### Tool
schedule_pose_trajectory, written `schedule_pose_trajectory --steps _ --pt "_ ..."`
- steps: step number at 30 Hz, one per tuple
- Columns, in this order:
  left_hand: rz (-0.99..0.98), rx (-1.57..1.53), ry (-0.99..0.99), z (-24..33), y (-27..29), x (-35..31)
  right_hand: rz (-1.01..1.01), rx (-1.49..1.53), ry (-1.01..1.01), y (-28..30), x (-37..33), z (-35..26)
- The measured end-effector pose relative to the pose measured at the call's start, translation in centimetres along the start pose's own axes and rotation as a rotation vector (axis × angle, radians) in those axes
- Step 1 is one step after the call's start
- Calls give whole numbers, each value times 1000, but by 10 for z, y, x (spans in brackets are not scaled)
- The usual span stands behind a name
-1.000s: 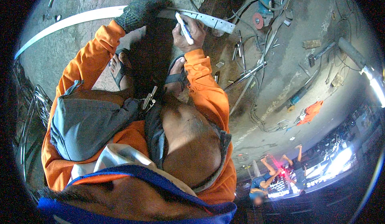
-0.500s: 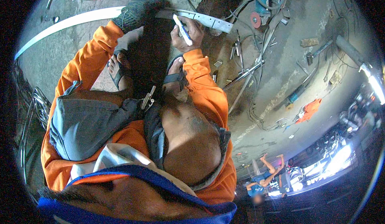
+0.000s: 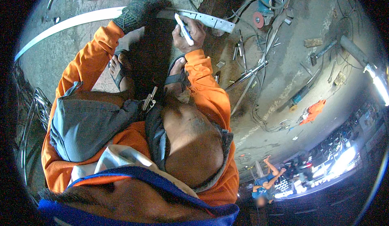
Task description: The person measures and marks a long curved metal bar on the floor using a ruler and a white marker. They repeatedly reposition the ruler and make marks along the bar's length.
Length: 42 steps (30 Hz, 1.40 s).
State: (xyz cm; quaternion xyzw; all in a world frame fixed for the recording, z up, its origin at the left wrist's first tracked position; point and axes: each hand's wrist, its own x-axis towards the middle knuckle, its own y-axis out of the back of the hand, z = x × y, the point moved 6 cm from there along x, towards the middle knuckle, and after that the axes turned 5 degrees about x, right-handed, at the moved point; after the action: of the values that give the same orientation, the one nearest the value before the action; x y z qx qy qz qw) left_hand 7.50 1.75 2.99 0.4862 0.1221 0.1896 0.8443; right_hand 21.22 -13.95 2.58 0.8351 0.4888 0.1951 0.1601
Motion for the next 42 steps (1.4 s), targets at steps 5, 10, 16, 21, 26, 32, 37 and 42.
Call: schedule_pose_trajectory --steps 5,10,16,21,26,32,37,42 --pt "-17 -9 15 -3 -3 0 1 -3 16 -1 0 -2" --pt "19 -22 -12 -1 0 -1 -12 -23 3 -2 1 -2" --pt "-49 16 33 -3 -4 0 -27 -54 11 -4 0 1" --pt "-5 53 19 -6 -9 -2 -23 -51 -1 -6 0 1" --pt "10 3 5 -12 -13 -3 -10 -54 -8 -6 0 -3" --pt "-19 -1 6 -6 -5 -2 -17 -55 -15 -7 3 -3" --pt "-35 -14 27 -4 -3 -2 -128 -45 -9 -1 4 -4" --pt "12 -51 -32 -17 -11 -4 -123 59 -81 7 8 3"
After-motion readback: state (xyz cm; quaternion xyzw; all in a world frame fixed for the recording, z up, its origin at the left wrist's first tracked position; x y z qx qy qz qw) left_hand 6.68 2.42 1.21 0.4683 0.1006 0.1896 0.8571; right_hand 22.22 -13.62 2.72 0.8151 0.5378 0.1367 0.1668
